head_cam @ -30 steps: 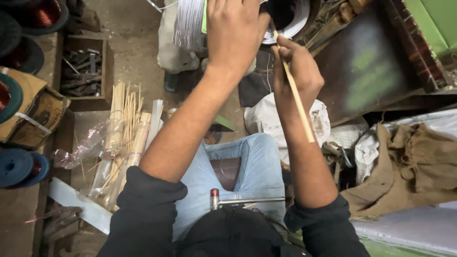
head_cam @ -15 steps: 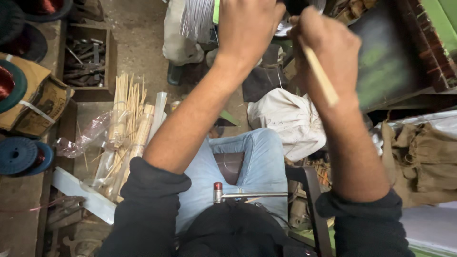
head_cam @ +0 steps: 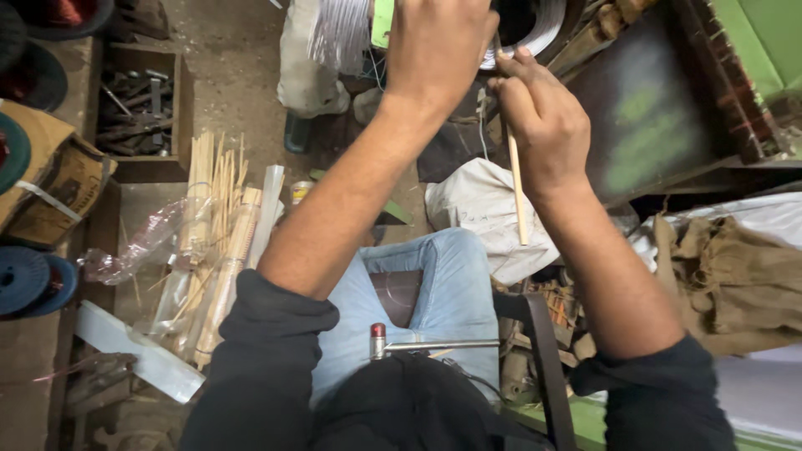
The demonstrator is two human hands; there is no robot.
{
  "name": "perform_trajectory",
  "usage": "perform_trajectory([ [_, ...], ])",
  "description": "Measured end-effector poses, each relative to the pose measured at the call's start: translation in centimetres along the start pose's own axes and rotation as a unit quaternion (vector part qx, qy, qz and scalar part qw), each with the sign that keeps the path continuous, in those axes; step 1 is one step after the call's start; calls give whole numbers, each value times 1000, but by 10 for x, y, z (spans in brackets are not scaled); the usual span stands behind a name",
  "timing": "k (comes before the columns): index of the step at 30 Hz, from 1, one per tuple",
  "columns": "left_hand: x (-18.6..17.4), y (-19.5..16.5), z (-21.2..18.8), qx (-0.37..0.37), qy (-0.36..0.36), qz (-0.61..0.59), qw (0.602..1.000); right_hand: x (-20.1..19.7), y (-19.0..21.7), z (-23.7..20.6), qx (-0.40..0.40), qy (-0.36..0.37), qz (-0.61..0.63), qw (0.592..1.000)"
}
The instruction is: The person winds white wire onto a green machine using a wooden stick to guide and separate strands. They repeatedly adjust the wire, use a hammer to tap the machine, and continue winding the wire into a coil.
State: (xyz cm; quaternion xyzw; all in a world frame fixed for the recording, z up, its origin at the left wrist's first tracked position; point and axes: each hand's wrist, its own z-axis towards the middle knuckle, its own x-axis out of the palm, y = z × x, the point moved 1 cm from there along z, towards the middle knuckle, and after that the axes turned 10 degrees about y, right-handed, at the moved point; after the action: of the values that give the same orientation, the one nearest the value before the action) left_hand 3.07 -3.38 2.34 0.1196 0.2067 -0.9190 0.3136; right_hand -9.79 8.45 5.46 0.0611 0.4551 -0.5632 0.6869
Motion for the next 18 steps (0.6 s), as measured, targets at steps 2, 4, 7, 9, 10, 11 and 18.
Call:
perform_trajectory([
  [2, 4, 3, 0, 9, -6, -24, 1000, 4, -1, -1, 12, 8, 29, 999],
  [4, 9, 5, -1, 12, 19, -10, 1000, 6, -2, -2, 8, 4, 37, 999],
  [7, 13, 7, -1, 23, 56, 54, 997, 5, -5, -4, 6, 7, 39, 999],
  [9, 10, 4, -1, 41, 41, 71, 996, 2, -7, -9, 13, 27, 32, 999],
  [10, 8, 3, 0, 30, 40, 46, 998, 2, -8, -10, 19, 41, 28, 999],
  [11, 3, 3, 1, 20, 39, 24, 999, 1, -8, -9, 24, 53, 26, 998],
  [18, -31, -1, -5, 52, 17, -48, 997, -28, 28, 6, 19, -71, 57, 996],
])
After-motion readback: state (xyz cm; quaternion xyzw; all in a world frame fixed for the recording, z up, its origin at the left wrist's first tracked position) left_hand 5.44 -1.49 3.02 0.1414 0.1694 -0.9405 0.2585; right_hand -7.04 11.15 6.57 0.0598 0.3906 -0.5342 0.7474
